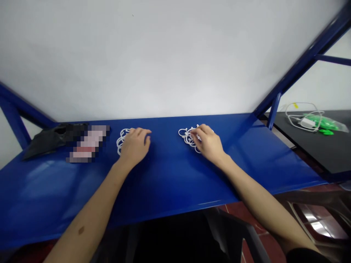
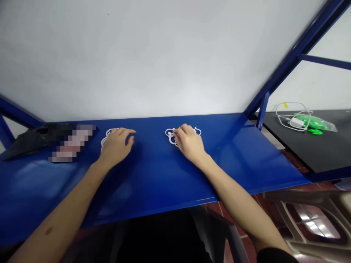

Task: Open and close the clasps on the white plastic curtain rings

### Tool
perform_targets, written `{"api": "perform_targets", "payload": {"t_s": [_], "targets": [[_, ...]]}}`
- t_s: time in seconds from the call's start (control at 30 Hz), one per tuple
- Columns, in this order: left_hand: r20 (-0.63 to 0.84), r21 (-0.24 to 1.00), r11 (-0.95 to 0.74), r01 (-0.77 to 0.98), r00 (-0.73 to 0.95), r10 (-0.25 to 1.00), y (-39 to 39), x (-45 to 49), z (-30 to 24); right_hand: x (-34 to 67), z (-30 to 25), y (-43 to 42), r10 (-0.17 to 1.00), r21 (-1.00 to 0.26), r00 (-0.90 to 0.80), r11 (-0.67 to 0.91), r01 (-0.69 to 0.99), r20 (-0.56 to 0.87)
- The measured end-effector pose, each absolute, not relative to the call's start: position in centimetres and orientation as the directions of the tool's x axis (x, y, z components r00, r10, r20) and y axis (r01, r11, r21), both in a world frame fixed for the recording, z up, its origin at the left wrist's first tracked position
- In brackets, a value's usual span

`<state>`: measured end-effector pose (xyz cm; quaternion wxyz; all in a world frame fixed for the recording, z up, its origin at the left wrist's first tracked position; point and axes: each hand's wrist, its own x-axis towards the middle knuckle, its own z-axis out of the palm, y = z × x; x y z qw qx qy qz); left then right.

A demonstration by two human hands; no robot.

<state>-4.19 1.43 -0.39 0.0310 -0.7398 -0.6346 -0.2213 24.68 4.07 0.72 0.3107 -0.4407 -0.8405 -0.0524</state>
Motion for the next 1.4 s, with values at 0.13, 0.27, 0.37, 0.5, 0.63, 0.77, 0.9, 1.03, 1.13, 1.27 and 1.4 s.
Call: {"api": "perform_targets", "payload": {"t_s": [0.13,0.27,0.37,0.5,0.63,0.77,0.9,1.03,1.13,1.27,1.4], "targets": [[0.255,0.026,0.028,0.999,-0.033,0.966,1.8,-7.7,-0.1,26.9,0.7,6.2,0.784,-0.149,-0.311,0.451,0.88,0.537],[0.136,0.061,0.034,0.998,-0.042,0.99,2.0,-9.2,0.1,28.1,0.6,7.3,0.806,-0.142,-0.287,0.413,0.9,0.518],[0.1,0.069,-0.016,0.997,0.009,0.995,2.0,-9.8,0.3,28.4,0.4,7.6,0.799,-0.11,-0.349,0.453,0.885,0.489],[0.09,0.013,-0.061,0.998,0.059,0.994,1.8,-10.8,0.4,28.6,0.0,8.0,0.782,-0.101,-0.427,0.521,0.847,0.453],[0.125,-0.003,-0.069,0.998,0.068,0.99,1.8,-11.3,0.2,28.5,0.0,7.9,0.763,-0.09,-0.451,0.547,0.832,0.464],[0.16,-0.005,-0.077,0.997,0.077,0.984,1.8,-11.0,0.4,27.9,0.8,7.2,0.734,-0.093,-0.464,0.576,0.812,0.496],[0.194,0.004,-0.074,0.997,0.072,0.978,1.9,-10.7,0.4,27.0,1.2,6.3,0.698,-0.104,-0.49,0.622,0.776,0.522],[0.194,-0.016,-0.083,0.996,0.084,0.977,2.0,-10.8,0.2,26.2,1.1,5.6,0.669,-0.096,-0.546,0.672,0.735,0.505],[0.199,-0.005,-0.081,0.997,0.08,0.977,2.0,-10.6,0.2,25.8,1.0,5.3,0.65,-0.085,-0.585,0.701,0.708,0.484],[0.179,-0.016,-0.075,0.997,0.077,0.981,2.0,-10.1,0.3,25.7,0.8,5.3,0.632,-0.08,-0.595,0.716,0.693,0.497],[0.242,-0.02,-0.083,0.996,0.085,0.966,2.2,-9.9,-0.2,25.6,0.6,5.3,0.613,-0.066,-0.596,0.724,0.687,0.519]]}}
